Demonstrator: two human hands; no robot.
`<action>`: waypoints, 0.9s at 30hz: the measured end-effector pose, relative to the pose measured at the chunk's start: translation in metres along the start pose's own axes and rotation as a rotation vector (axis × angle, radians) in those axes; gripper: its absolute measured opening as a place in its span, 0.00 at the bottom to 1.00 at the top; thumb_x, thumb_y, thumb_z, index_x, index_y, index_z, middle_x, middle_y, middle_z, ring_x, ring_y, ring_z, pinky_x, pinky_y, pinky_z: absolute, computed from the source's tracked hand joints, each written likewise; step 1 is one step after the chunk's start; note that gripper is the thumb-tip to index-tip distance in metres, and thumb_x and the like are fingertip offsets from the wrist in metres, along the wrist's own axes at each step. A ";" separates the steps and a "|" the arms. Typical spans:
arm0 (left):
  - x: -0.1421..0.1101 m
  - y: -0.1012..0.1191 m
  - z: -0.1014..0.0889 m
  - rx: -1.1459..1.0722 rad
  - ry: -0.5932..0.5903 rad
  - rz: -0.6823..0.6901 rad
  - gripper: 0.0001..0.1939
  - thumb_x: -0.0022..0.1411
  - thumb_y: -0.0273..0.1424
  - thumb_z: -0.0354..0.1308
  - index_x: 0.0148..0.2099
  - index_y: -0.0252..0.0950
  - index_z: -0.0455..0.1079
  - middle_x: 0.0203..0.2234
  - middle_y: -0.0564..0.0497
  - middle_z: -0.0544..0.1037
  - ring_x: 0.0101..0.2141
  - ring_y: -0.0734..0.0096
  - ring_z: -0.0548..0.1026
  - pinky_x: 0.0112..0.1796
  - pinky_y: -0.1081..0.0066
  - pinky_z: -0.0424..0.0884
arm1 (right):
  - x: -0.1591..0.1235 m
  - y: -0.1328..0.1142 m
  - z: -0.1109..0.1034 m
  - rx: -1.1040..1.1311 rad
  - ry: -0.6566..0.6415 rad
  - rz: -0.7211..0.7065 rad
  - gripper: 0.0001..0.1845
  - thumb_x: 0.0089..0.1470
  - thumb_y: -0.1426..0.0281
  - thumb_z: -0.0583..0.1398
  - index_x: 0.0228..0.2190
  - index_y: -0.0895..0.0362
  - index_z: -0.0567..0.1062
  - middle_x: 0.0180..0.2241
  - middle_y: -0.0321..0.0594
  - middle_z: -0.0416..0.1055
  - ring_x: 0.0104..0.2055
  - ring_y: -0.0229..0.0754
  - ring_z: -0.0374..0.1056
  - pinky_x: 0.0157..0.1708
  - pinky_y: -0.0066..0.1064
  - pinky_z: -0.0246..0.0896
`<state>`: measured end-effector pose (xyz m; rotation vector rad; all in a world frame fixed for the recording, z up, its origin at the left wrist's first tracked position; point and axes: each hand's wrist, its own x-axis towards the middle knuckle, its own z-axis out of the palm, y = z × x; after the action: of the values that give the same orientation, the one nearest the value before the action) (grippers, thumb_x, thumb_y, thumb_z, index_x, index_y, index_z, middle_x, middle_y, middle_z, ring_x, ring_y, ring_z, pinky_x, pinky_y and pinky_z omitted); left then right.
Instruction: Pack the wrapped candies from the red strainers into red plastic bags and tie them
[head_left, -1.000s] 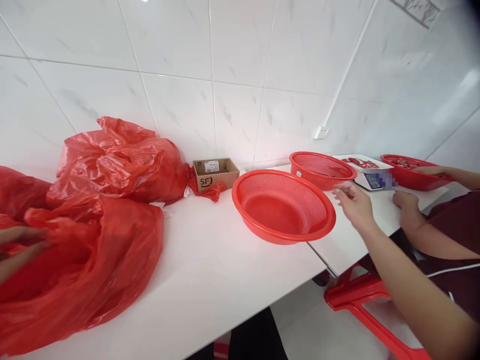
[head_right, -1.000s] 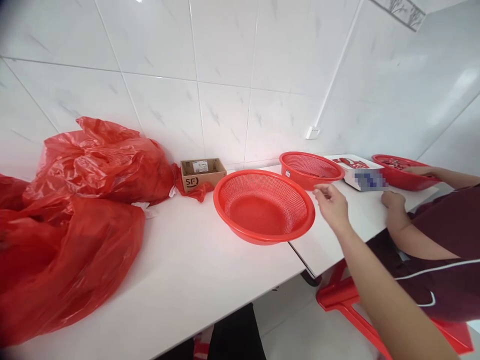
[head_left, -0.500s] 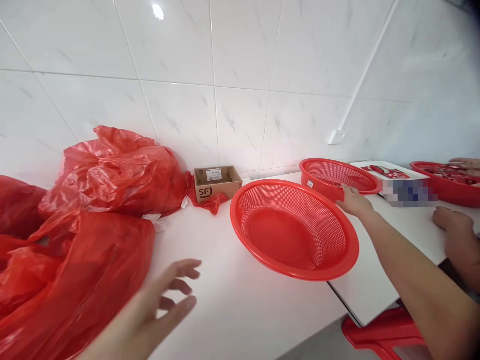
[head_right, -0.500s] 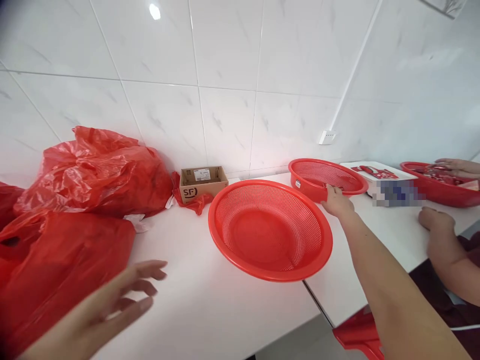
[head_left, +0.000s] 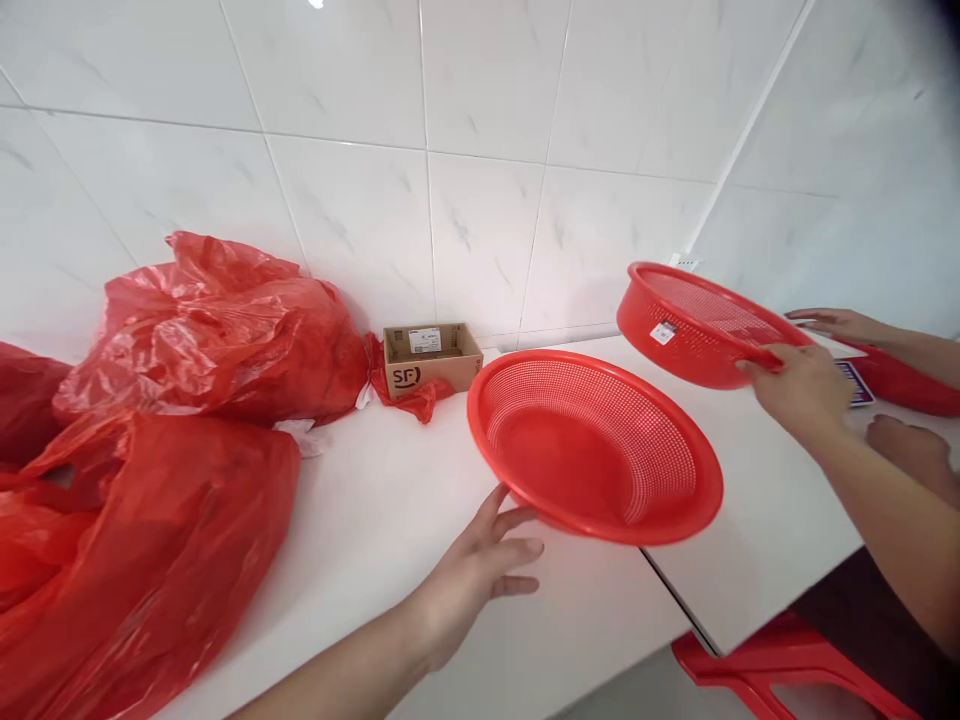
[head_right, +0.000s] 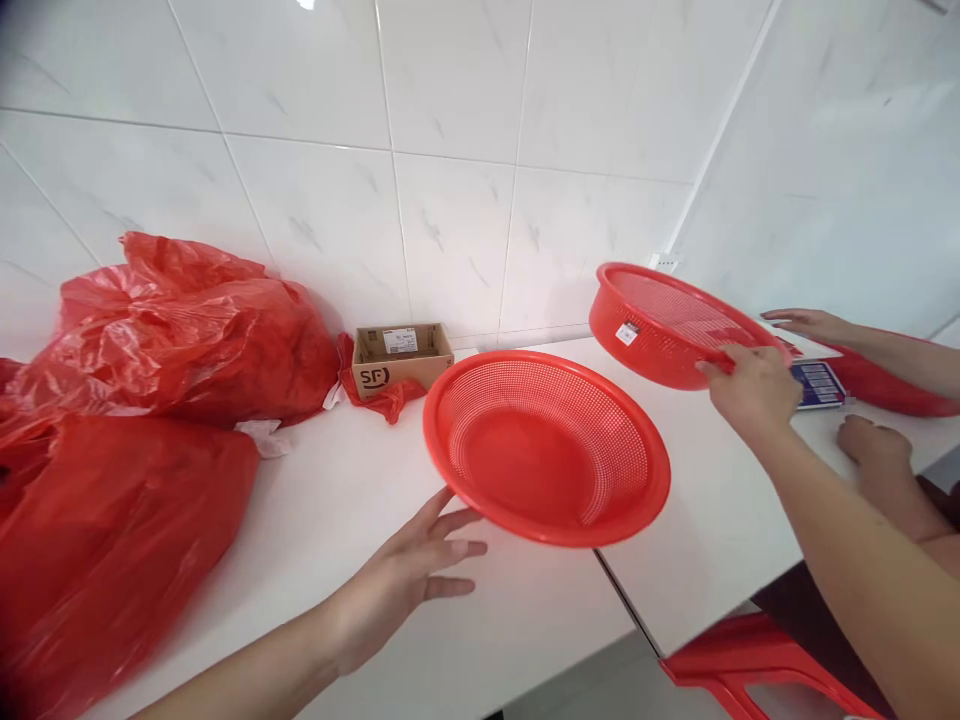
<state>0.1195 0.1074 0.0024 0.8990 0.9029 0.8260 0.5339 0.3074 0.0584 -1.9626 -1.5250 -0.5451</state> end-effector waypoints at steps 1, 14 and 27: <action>0.013 0.001 0.004 0.035 -0.016 0.021 0.46 0.59 0.37 0.60 0.72 0.46 0.37 0.68 0.45 0.52 0.61 0.57 0.61 0.53 0.60 0.68 | -0.001 -0.006 -0.015 -0.012 0.002 0.009 0.31 0.58 0.50 0.54 0.49 0.62 0.76 0.50 0.64 0.67 0.46 0.54 0.68 0.32 0.43 0.50; -0.015 -0.011 0.003 0.522 -0.162 -0.059 0.34 0.57 0.40 0.62 0.64 0.43 0.61 0.60 0.40 0.67 0.59 0.49 0.64 0.52 0.54 0.66 | -0.143 -0.127 -0.136 0.808 -0.209 -0.251 0.12 0.52 0.61 0.64 0.38 0.51 0.77 0.39 0.38 0.73 0.40 0.40 0.70 0.38 0.31 0.64; -0.169 0.009 -0.107 0.853 0.185 -0.180 0.22 0.56 0.50 0.60 0.51 0.50 0.76 0.47 0.51 0.80 0.47 0.54 0.76 0.48 0.63 0.71 | -0.235 -0.148 -0.079 0.492 -0.227 -0.704 0.14 0.56 0.77 0.54 0.39 0.52 0.76 0.44 0.39 0.70 0.29 0.34 0.69 0.26 0.28 0.61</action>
<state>-0.0439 -0.0069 0.0241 1.4567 1.5215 0.3468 0.3329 0.1094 -0.0040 -1.1190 -2.2449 -0.1792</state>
